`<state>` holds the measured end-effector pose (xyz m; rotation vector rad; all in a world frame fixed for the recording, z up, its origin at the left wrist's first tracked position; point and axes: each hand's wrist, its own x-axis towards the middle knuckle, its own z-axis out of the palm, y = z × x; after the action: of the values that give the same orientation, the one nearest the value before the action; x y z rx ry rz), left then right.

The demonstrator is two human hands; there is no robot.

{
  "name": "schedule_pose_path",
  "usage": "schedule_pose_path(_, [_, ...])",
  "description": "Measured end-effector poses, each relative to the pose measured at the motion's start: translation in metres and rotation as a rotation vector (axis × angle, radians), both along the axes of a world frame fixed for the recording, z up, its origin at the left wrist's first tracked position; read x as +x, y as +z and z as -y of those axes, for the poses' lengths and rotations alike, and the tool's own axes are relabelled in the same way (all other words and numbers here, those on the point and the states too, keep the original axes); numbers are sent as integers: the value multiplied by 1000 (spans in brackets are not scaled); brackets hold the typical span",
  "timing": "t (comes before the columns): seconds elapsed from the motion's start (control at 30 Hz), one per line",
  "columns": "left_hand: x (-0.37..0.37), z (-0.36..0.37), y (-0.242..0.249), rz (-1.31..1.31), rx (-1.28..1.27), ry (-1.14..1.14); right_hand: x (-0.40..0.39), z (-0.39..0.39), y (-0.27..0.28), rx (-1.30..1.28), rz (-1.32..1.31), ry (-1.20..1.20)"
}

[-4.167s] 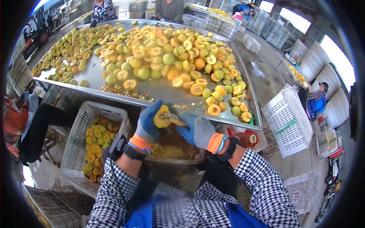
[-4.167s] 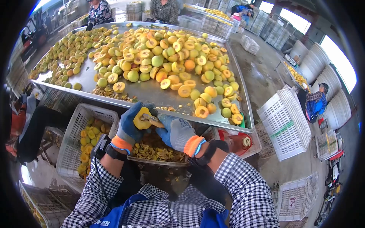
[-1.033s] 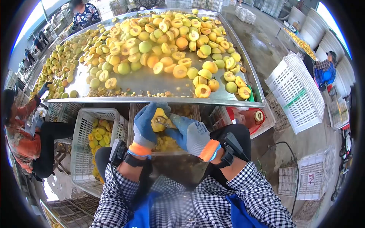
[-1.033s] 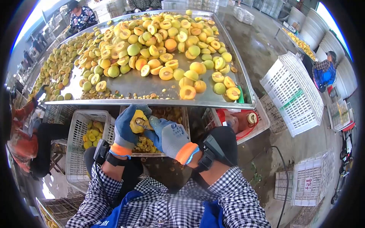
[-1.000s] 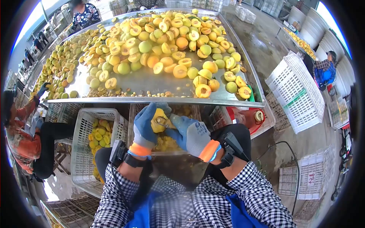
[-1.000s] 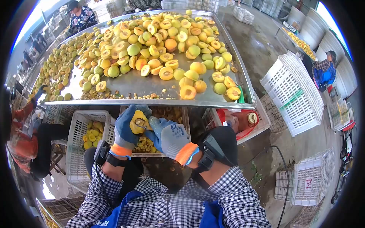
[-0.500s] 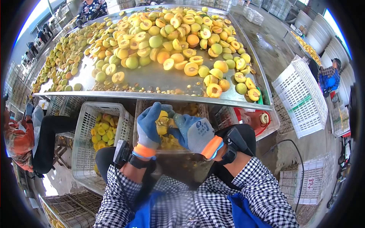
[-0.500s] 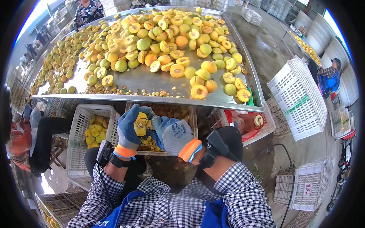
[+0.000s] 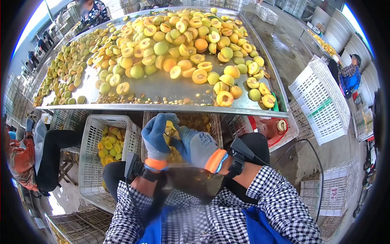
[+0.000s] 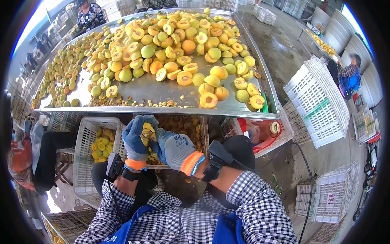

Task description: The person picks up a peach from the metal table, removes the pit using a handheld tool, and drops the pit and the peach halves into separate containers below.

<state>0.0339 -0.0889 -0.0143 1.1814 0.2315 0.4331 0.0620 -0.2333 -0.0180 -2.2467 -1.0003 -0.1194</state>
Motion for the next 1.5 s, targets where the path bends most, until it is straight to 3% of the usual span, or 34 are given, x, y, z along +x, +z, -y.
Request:
schedule_pose_path(0.1, [2, 1, 2, 58, 168, 6, 6, 8, 8, -74, 134, -1])
schedule_pose_path(0.13, [1, -3, 6, 54, 439, 3, 6, 10, 10, -102, 179, -1])
schedule_pose_path(0.33, [2, 0, 15, 65, 323, 28, -3, 1, 1, -1, 177, -112])
schedule_pose_path(0.63, [3, -2, 16, 30, -3, 21, -11, -12, 19, 122, -349, -30])
schedule_pose_path(0.73, [13, -14, 5, -30, 79, -109, -1, -10, 13, 86, -438, 18])
schedule_pose_path(0.77, [15, -14, 1, -76, 185, -86, 2, -10, 16, 78, -454, -4])
schedule_pose_path(0.87, [13, -10, 10, -196, 130, -18, -5, -11, 22, 53, -547, -41])
schedule_pose_path(0.97, [8, -7, 7, -202, 69, -5, -3, -14, 2, 264, -787, 99])
schedule_pose_path(1.07, [10, -7, -5, -202, 17, 6, 0, -13, 1, 199, -812, 110])
schedule_pose_path(1.17, [14, -7, -11, -264, 50, 4, -1, -14, 4, -30, -707, -19])
schedule_pose_path(1.27, [13, -4, -8, -200, 78, 64, -1, -18, -23, 229, -648, 125])
schedule_pose_path(1.37, [18, -2, -20, -166, 111, 98, 1, -19, -23, 208, -860, 134])
schedule_pose_path(1.4, [17, -2, -16, -210, 93, 7, -2, -13, -14, 278, -973, 118])
schedule_pose_path(1.5, [17, -20, -13, -468, 179, -381, 1, -12, -40, -43, -766, 98])
